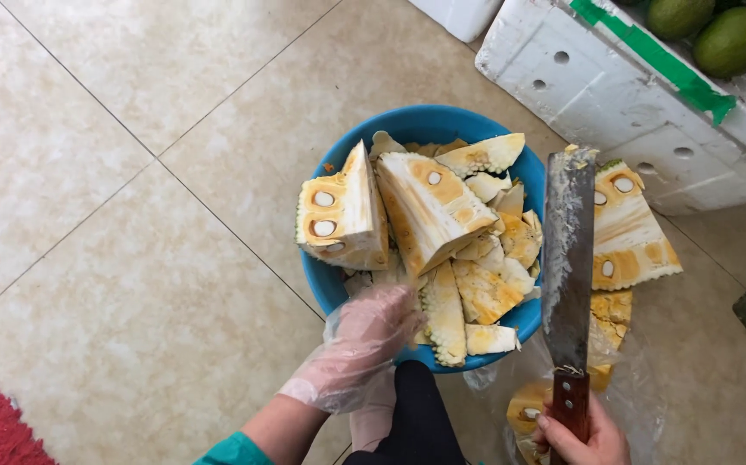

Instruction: Cutting and packing jackfruit into plastic containers

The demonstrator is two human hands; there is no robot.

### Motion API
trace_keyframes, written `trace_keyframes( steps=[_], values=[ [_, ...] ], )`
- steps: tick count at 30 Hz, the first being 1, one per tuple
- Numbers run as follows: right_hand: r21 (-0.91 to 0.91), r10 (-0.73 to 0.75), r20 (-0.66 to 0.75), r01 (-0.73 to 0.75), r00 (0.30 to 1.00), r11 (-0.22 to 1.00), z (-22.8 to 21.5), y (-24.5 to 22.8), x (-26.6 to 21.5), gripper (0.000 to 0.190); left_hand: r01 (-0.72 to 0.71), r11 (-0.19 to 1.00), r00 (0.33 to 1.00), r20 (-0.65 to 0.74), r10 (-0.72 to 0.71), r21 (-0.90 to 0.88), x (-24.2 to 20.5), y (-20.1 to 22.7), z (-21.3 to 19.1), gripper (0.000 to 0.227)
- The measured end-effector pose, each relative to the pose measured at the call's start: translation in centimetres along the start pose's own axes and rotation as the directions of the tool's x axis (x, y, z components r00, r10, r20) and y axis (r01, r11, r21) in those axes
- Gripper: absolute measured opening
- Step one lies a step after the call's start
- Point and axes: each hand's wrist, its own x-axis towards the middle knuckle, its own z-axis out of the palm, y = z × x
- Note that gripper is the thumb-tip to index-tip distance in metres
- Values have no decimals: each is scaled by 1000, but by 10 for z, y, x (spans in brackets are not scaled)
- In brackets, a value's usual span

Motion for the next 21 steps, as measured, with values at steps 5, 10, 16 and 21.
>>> trace_keyframes(
  steps=[5,10,16,21],
  values=[
    [-31,-66,36,67,997,997,4,-9,-9,54,137,991,968,214,-135,1,-3,25,-28,70],
    [249,-272,192,221,943,943,-8,41,42,52,-123,992,974,-187,124,21,-4,17,0,33],
    [138,-81,67,71,994,988,4,0,32,41,-451,314,892,430,138,836,38,75,-88,52],
    [117,-196,45,190,979,975,-1,19,55,28,-97,730,935,-190,301,677,128,41,-139,27]
  ],
)
